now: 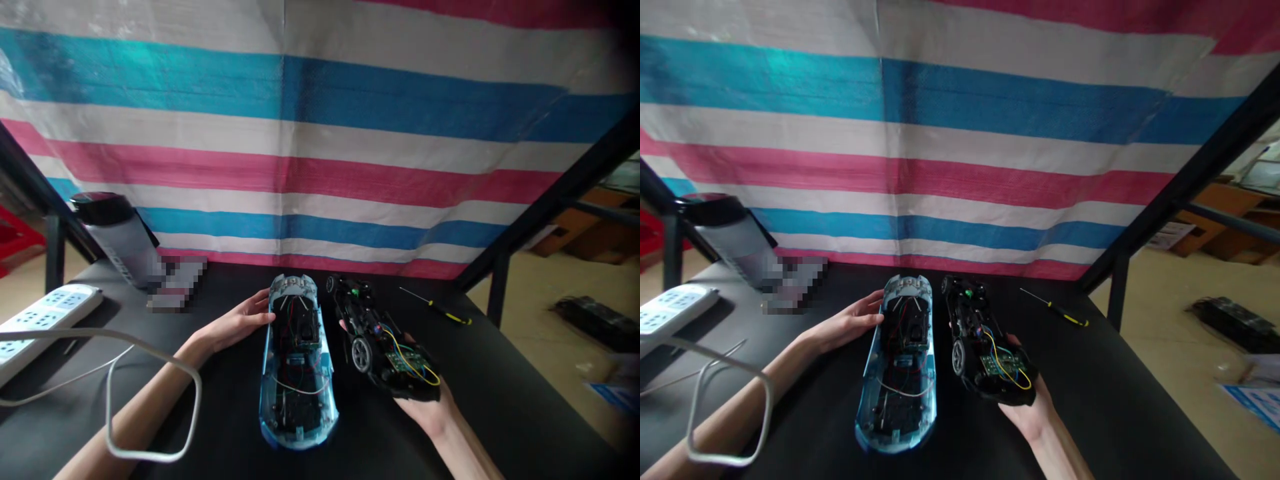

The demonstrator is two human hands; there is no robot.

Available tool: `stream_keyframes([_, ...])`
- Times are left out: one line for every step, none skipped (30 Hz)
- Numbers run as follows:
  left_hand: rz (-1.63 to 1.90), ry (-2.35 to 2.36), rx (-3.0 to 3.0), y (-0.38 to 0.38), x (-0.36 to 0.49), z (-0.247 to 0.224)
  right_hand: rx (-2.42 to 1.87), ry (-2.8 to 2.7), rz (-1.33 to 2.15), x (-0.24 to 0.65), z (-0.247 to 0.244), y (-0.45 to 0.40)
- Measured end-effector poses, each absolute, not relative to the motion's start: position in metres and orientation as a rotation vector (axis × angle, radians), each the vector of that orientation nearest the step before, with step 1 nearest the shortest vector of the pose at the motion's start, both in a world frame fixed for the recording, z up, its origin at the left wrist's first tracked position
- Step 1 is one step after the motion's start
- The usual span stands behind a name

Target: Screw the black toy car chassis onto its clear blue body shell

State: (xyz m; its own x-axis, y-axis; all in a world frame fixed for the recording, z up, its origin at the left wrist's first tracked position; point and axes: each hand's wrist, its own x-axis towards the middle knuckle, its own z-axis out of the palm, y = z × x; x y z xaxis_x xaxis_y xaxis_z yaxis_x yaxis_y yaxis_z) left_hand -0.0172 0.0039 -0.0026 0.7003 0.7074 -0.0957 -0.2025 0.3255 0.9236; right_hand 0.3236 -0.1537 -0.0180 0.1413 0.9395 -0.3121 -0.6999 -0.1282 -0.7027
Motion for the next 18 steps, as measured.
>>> stream_keyframes([0.637,0.542,1.085,0.004,-0.017,-0.003,-0.852,-0.313,1.413,0.32,-0.019,-0.157])
stream_keyframes([0.637,0.538,1.086,0.003,-0.017,-0.002,-0.811,-0.281,1.388,0.317,-0.018,-0.159])
stream_keyframes([0.638,0.534,1.089,0.002,-0.017,-0.002,-0.784,-0.255,1.395,0.314,-0.016,-0.16])
stream_keyframes([0.64,0.529,1.092,0.001,-0.017,0.0,-0.769,-0.233,1.436,0.311,-0.012,-0.16])
stream_keyframes([0.643,0.524,1.093,0.0,-0.016,0.001,-0.756,-0.215,1.506,0.309,-0.007,-0.16])
stream_keyframes([0.643,0.518,1.094,-0.001,-0.016,0.003,-0.74,-0.202,1.594,0.307,-0.001,-0.16])
stream_keyframes([0.643,0.51,1.093,-0.002,-0.015,0.004,-0.717,-0.194,1.678,0.306,0.006,-0.159])
stream_keyframes([0.644,0.501,1.092,-0.002,-0.015,0.006,-0.69,-0.191,1.744,0.305,0.012,-0.159])
stream_keyframes([0.646,0.494,1.09,-0.003,-0.014,0.007,-0.664,-0.192,1.785,0.304,0.017,-0.159])
stream_keyframes([0.65,0.489,1.089,-0.004,-0.014,0.007,-0.65,-0.197,1.797,0.304,0.021,-0.159])
stream_keyframes([0.655,0.486,1.088,-0.004,-0.014,0.007,-0.653,-0.209,1.789,0.304,0.025,-0.16])
stream_keyframes([0.662,0.483,1.088,-0.004,-0.014,0.007,-0.676,-0.228,1.766,0.303,0.027,-0.16])
stream_keyframes([0.667,0.483,1.089,-0.004,-0.014,0.007,-0.715,-0.257,1.736,0.303,0.03,-0.16])
stream_keyframes([0.671,0.483,1.091,-0.005,-0.014,0.007,-0.768,-0.296,1.706,0.302,0.031,-0.16])
stream_keyframes([0.673,0.483,1.093,-0.005,-0.014,0.007,-0.825,-0.346,1.678,0.301,0.033,-0.16])
stream_keyframes([0.672,0.482,1.095,-0.005,-0.014,0.008,-0.883,-0.405,1.65,0.3,0.033,-0.159])
stream_keyframes([0.671,0.481,1.097,-0.006,-0.014,0.008,-0.94,-0.471,1.622,0.299,0.034,-0.159])
stream_keyframes([0.669,0.477,1.099,-0.006,-0.014,0.009,-0.998,-0.549,1.578,0.298,0.033,-0.158])
